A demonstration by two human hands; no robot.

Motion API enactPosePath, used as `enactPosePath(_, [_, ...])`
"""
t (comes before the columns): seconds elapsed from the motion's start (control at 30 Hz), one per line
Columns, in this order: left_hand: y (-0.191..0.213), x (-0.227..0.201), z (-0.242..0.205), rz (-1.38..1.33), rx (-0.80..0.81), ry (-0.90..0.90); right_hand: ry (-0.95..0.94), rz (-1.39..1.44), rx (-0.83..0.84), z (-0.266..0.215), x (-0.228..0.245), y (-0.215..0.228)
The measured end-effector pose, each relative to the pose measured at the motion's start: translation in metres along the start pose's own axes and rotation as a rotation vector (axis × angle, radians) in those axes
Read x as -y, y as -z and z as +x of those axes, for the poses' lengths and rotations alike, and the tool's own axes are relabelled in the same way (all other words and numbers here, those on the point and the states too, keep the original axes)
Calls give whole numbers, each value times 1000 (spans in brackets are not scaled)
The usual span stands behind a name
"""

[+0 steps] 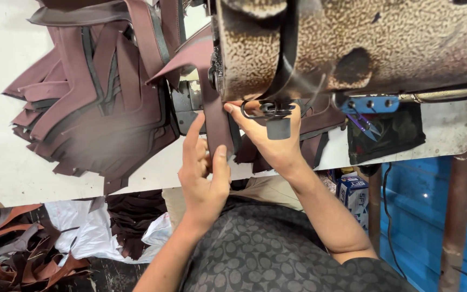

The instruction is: Sewing leather components for shoes using an industrial sewing machine.

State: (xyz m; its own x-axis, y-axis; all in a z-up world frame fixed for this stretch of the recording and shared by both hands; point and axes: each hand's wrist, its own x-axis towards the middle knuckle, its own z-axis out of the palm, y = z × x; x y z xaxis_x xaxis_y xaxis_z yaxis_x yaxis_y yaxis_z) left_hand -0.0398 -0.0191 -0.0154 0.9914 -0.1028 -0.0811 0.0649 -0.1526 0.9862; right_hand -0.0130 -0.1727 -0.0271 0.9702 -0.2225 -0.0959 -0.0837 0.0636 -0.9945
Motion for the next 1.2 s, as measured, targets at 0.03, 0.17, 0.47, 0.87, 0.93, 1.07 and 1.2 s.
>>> enactPosePath(0.03, [-1,1,-1,-67,-2,27,-19,-65,-47,1,0,-1])
enactPosePath(0.17, [2,5,3,-44,-47,36,122,-144,-54,3,-36,18])
enactPosePath(0.47, [-6,-3,40,-11,6,-75,123,-393,35,33,-123,80])
enactPosePath(0.87, [-1,20,50,-20,-81,-209,344,-157,-238,-21,-10,22])
enactPosePath(0.93, [-1,3,28,86,-45,-304,332,-125,-187,-39,-33,6])
enactPosePath(1.07, [-1,13,5,123,-121,90,244,-109,-85,-64,-98,-2])
enactPosePath(1.2, [12,-4,26,91,-106,-261,123,71,-89,-27,-22,-26])
